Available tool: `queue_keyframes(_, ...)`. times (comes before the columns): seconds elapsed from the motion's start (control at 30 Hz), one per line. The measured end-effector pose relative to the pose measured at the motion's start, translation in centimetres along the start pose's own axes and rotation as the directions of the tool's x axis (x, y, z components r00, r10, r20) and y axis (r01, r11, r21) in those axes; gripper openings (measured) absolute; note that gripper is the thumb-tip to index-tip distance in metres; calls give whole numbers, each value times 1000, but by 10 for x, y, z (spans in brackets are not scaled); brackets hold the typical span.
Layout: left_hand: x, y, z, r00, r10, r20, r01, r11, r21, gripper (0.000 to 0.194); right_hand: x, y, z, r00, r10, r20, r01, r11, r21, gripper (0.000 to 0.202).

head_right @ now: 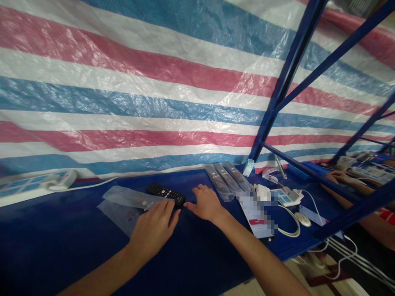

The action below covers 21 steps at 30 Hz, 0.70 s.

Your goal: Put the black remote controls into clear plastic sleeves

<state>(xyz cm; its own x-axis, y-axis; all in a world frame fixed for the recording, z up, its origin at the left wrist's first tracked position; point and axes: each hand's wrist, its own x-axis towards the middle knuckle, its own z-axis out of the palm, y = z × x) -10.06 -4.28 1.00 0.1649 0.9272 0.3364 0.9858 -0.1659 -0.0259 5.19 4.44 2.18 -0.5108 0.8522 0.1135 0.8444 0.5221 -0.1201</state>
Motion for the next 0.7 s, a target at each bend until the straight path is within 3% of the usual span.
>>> queue_keyframes(0.13, 17, -16, -10, 982, -151, 112, 139, 985, 104, 28, 10, -23, 2, 998, -46, 52, 46, 999, -4, 47)
queue_keyframes(0.4, 16, -16, -8, 941, -76, 329, 45, 994, 100, 33, 16, -28, 4, 998, 17, 63, -16, 1000, -8, 33)
queue_keyframes(0.57, 14, -9, 0, 965, 70, 253, -76, 997, 14, 34, -16, -4, -8, 983, 147, 112, -138, 987, -77, 32)
queue_keyframes(0.7, 12, -6, -2, 988, 18, 153, -29, 997, 69, 31, -42, 15, -21, 960, 219, 172, -195, 970, -147, 32)
